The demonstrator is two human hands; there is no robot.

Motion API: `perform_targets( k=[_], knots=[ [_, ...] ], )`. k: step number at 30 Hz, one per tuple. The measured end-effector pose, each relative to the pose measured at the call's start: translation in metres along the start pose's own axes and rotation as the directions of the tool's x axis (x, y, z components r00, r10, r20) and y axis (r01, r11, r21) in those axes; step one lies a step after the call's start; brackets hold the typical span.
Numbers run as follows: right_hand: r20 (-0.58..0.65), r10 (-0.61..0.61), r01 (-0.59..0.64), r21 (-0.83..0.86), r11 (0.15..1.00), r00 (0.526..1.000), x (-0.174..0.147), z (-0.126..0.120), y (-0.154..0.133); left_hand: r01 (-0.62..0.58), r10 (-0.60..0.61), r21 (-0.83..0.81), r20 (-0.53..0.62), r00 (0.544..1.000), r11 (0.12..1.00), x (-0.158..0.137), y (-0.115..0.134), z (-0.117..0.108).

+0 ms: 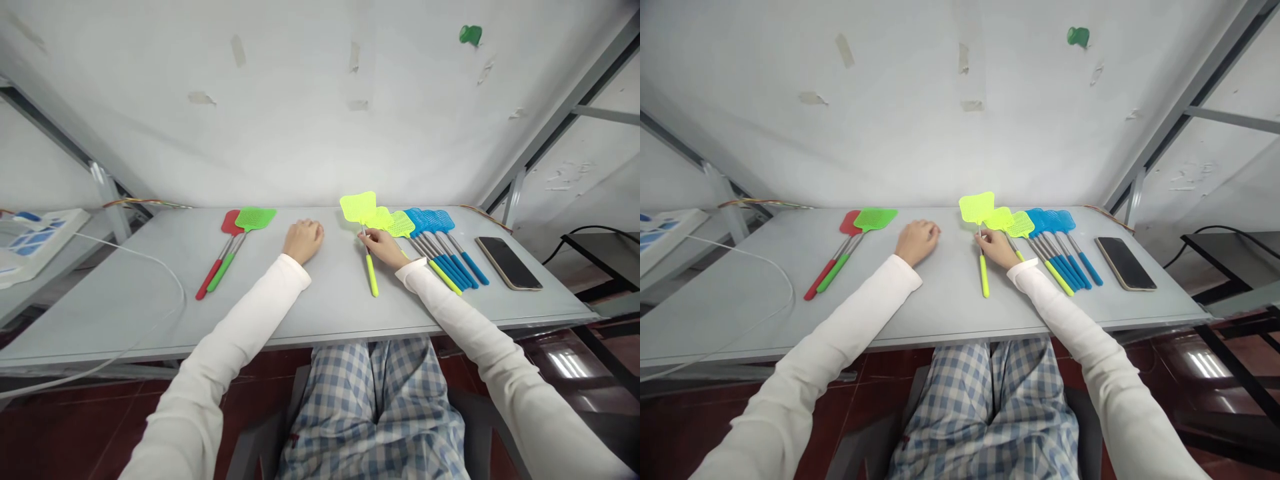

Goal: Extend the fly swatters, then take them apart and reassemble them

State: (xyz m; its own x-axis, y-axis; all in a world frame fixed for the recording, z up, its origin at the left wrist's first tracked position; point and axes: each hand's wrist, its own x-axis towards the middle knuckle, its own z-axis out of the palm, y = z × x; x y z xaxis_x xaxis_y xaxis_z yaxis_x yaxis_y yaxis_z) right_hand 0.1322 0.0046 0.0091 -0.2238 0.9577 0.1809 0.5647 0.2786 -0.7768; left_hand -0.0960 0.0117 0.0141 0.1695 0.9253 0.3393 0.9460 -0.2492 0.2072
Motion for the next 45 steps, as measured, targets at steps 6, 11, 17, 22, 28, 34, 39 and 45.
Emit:
perform_targets(
  k=[6,11,17,22,28,34,39,45],
  knots=[
    [0.02,-0.008,0.015,-0.381,0.925,1.0,-0.003,-0.003,-0.001,0.528,-0.5,0.079,-0.226,0.836,0.846,0.007,-0.055,0.0],
    [0.028,-0.018,0.031,-0.541,0.84,0.999,-0.002,-0.007,0.001,0.733,-0.715,0.071,-0.177,0.677,0.677,0.005,-0.082,-0.004],
    [0.034,0.03,-0.004,-0.595,0.804,0.999,0.0,-0.017,0.003,0.688,-0.684,0.111,-0.082,0.725,0.717,0.006,-0.081,-0.012],
    [0.011,0.046,-0.03,-0.609,0.793,0.999,-0.001,-0.02,0.005,0.505,-0.512,0.128,0.026,0.858,0.853,0.008,-0.064,-0.012],
    [-0.083,-0.039,-0.014,-0.557,0.831,0.996,0.002,-0.017,0.01,0.182,-0.182,-0.06,0.001,0.983,0.981,0.002,-0.019,-0.006],
    [-0.252,-0.118,0.082,-0.149,0.985,0.96,0.008,-0.016,0.009,-0.251,0.253,-0.286,-0.032,0.967,0.925,-0.005,0.002,0.005],
    [-0.193,-0.079,0.101,0.104,0.989,0.978,0.008,-0.018,0.008,-0.374,0.391,-0.345,-0.022,0.92,0.861,-0.006,0.002,0.008],
    [-0.208,-0.086,0.145,0.29,0.946,0.974,0.011,-0.02,0.01,-0.365,0.375,-0.291,-0.024,0.927,0.884,-0.002,-0.009,0.003]
  ],
)
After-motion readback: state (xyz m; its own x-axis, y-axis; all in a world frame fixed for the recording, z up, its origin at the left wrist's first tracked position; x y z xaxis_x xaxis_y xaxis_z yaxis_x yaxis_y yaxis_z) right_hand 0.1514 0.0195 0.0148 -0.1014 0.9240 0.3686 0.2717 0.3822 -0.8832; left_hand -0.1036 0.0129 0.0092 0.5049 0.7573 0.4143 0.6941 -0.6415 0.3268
